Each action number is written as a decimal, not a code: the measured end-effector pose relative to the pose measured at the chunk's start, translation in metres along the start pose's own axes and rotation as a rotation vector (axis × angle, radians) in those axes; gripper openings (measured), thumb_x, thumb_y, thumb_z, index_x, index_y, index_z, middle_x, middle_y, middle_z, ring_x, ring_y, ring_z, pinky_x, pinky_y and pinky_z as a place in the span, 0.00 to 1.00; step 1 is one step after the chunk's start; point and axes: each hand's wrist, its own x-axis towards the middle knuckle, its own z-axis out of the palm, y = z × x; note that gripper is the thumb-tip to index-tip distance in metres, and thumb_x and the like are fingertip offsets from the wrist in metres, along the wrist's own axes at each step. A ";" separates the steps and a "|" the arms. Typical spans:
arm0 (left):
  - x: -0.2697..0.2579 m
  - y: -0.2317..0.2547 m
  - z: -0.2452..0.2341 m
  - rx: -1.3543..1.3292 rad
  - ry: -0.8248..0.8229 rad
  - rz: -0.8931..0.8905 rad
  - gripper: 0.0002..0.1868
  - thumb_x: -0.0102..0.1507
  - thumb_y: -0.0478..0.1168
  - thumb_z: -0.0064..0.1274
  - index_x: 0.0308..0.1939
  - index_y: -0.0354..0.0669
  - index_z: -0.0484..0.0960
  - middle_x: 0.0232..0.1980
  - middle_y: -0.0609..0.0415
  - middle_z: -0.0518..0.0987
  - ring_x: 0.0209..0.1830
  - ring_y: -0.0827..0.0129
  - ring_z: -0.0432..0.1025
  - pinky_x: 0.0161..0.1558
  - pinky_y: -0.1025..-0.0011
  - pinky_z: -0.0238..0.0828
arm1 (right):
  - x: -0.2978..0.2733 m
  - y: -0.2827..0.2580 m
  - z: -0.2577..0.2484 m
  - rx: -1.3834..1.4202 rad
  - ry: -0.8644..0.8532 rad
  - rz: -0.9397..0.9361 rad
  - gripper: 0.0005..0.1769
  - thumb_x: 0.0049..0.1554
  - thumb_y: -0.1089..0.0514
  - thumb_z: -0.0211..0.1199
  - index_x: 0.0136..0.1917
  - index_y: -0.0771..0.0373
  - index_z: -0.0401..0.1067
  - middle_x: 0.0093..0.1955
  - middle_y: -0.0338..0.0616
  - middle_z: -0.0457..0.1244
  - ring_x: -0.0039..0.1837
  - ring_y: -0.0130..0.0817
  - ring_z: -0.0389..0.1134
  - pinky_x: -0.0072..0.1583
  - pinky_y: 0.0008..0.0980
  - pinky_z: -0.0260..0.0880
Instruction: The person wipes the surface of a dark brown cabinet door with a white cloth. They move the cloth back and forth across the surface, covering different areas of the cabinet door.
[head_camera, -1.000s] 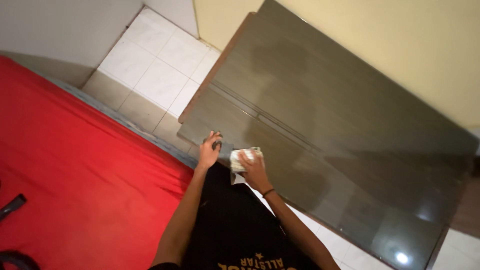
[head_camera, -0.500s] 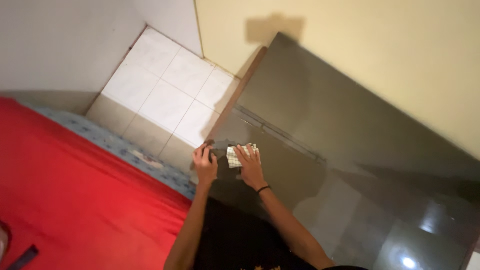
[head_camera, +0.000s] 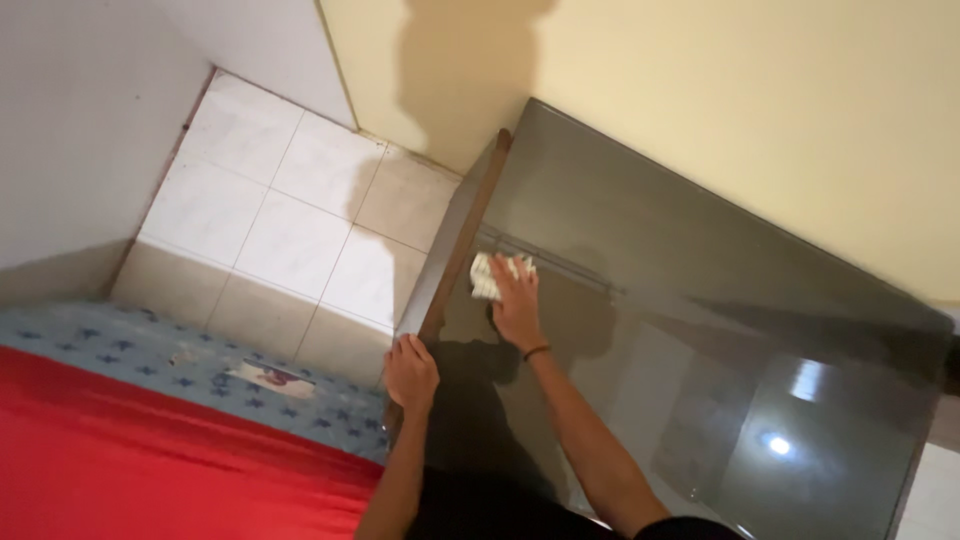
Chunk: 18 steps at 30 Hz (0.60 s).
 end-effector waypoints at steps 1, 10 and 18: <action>0.000 0.001 0.001 0.004 0.018 0.008 0.15 0.72 0.45 0.40 0.41 0.41 0.80 0.43 0.44 0.81 0.44 0.45 0.73 0.46 0.52 0.71 | 0.015 0.007 0.004 -0.027 0.015 0.040 0.46 0.50 0.68 0.59 0.81 0.54 0.56 0.83 0.47 0.51 0.83 0.57 0.47 0.79 0.65 0.39; 0.003 0.006 -0.006 0.058 -0.003 0.030 0.16 0.72 0.44 0.39 0.41 0.41 0.79 0.41 0.44 0.81 0.40 0.45 0.74 0.43 0.52 0.72 | 0.102 0.048 0.007 0.031 -0.109 0.199 0.46 0.54 0.59 0.67 0.81 0.50 0.50 0.84 0.49 0.47 0.83 0.61 0.41 0.76 0.67 0.38; 0.006 -0.001 0.007 0.076 -0.030 0.016 0.17 0.74 0.47 0.38 0.43 0.41 0.79 0.42 0.42 0.82 0.42 0.44 0.74 0.44 0.49 0.72 | -0.025 -0.026 0.035 0.057 -0.026 0.119 0.48 0.51 0.63 0.64 0.82 0.56 0.52 0.83 0.53 0.50 0.84 0.60 0.43 0.79 0.65 0.37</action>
